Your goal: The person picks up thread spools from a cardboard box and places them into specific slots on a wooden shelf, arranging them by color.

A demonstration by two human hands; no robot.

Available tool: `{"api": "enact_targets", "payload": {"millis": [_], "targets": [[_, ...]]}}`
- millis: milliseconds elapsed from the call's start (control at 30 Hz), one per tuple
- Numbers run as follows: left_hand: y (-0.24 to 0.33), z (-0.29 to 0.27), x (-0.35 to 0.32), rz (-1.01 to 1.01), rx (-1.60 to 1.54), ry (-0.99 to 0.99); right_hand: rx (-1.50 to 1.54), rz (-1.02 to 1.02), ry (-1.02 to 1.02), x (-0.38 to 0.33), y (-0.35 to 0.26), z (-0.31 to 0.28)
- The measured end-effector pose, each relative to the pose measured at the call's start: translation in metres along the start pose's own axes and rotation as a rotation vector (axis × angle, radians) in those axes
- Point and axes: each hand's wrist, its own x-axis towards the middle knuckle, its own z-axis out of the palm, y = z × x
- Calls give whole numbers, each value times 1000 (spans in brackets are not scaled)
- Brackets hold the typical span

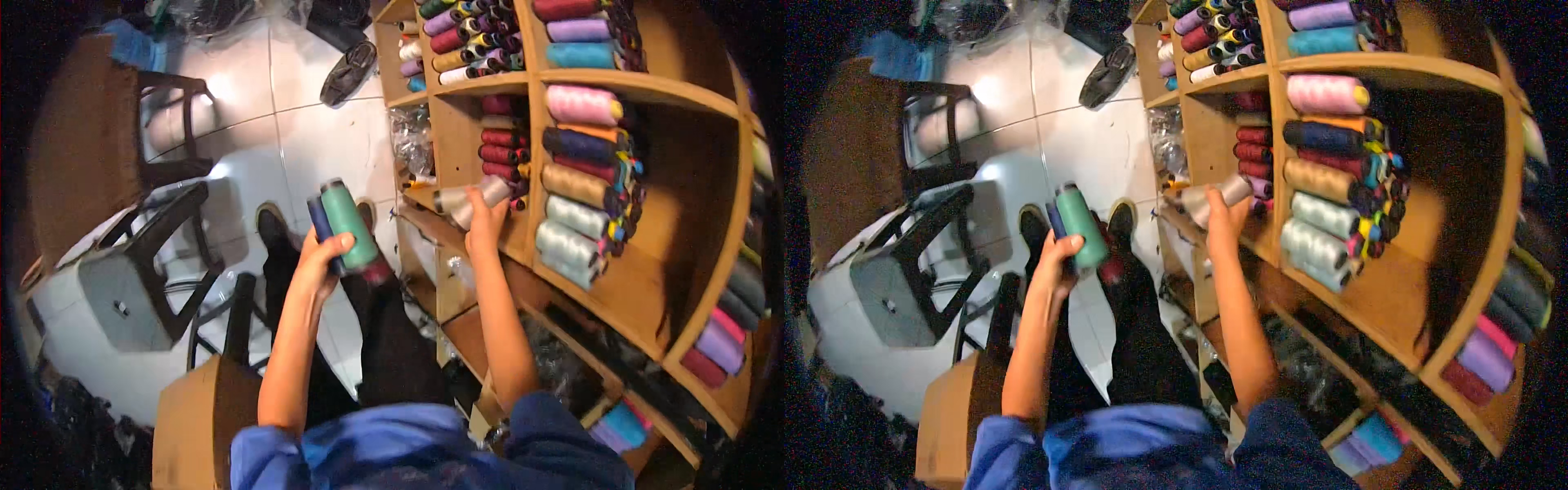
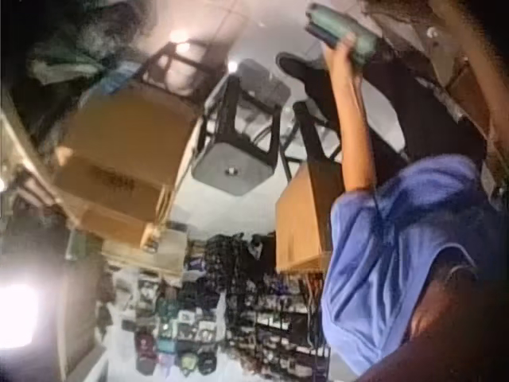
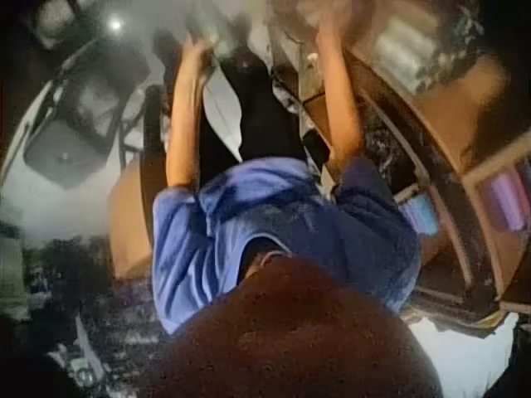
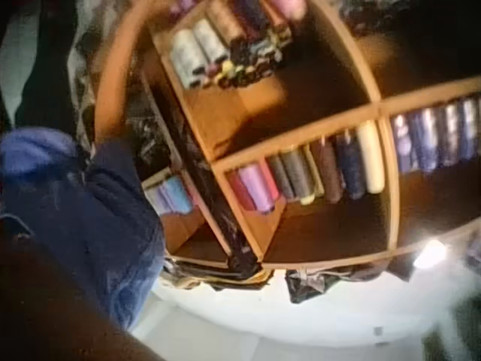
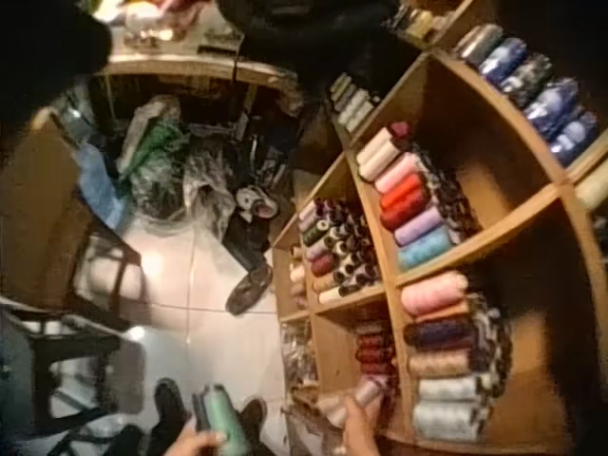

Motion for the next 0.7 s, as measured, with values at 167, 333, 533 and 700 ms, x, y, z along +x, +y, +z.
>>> {"api": "enact_targets", "payload": {"millis": [167, 333, 533, 700], "targets": [[-40, -38, 49, -139, 90, 7, -460, -384, 297, 108, 55, 31], [-74, -75, 80, -233, 198, 86, -527, -591, 345, 193, 60, 41], [-83, -90, 101, -165, 238, 88, -612, -784, 293, 223, 73, 39], [-81, -94, 98, -136, 231, 110, -709, -765, 301, 227, 85, 53]]}}
